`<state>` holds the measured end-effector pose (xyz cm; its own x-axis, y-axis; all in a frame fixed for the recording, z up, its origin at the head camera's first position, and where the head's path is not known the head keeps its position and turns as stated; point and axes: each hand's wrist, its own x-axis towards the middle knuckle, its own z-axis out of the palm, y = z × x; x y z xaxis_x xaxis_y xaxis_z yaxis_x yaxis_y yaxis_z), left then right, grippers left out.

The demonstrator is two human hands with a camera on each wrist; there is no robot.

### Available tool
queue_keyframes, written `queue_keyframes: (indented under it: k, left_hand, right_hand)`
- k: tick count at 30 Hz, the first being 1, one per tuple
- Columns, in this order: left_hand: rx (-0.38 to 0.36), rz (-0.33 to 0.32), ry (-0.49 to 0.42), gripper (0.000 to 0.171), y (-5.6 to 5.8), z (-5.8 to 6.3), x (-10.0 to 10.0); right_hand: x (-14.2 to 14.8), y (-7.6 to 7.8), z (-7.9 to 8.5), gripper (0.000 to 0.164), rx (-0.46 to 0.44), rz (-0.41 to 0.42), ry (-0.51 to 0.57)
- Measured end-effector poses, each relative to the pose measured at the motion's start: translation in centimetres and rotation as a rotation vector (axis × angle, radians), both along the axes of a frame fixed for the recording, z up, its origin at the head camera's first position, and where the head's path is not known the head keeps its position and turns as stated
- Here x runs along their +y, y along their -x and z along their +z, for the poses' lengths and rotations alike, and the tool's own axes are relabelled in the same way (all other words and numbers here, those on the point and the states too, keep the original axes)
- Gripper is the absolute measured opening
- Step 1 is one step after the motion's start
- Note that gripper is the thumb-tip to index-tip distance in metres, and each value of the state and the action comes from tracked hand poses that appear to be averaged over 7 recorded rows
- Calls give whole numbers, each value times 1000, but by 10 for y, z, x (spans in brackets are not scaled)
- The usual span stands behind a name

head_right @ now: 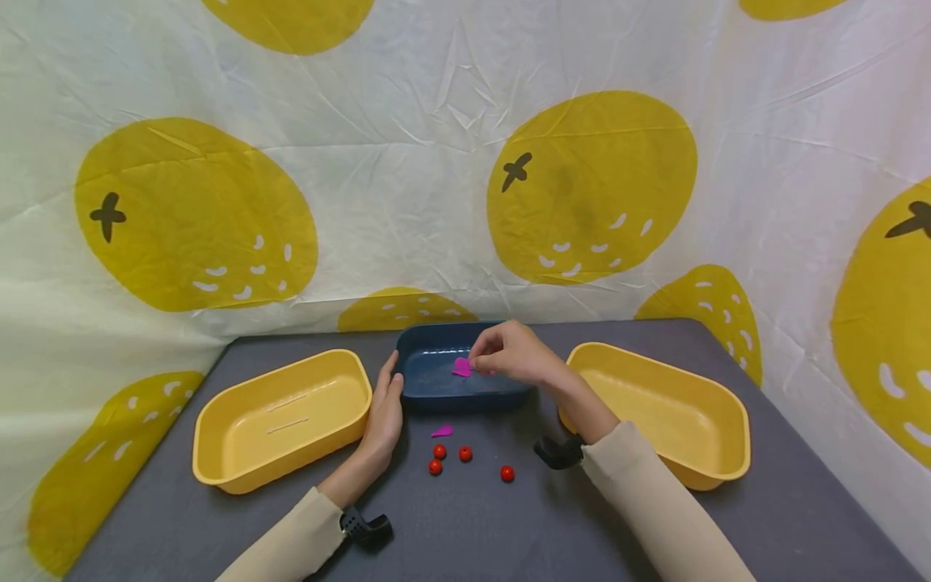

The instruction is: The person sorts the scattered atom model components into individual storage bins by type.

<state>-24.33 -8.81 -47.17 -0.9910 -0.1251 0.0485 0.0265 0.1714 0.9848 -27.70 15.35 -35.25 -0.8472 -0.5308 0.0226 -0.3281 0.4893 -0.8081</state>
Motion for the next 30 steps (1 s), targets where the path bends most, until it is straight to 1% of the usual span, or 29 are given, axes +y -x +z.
queue_keyframes:
  k: [3, 5, 10, 15, 23, 28, 30]
  left_hand:
    - [7, 1, -3, 47, 0, 1, -1]
    - [-2, 7, -1, 46, 0, 1, -2]
    - [-7, 14, 2, 45, 1, 0, -1]
    - [1, 5, 0, 47, 1, -1, 0]
    - [8, 4, 6, 51, 0, 0, -1]
    - [7, 4, 18, 50, 1, -2, -1]
    - [4, 8, 18, 50, 1, -2, -1]
  right_hand:
    - [-3, 9, 4, 9, -1, -2, -20]
    - [-5, 16, 7, 10, -6, 4, -28]
    - [-8, 36, 9, 12, -42, 11, -42]
    - [-9, 54, 8, 14, -94, -6, -57]
    - [-11, 82, -3, 15, -161, -22, -97]
    - [-12, 93, -12, 15, -200, -52, -114]
    - [-13, 96, -16, 17, -219, -52, -115]
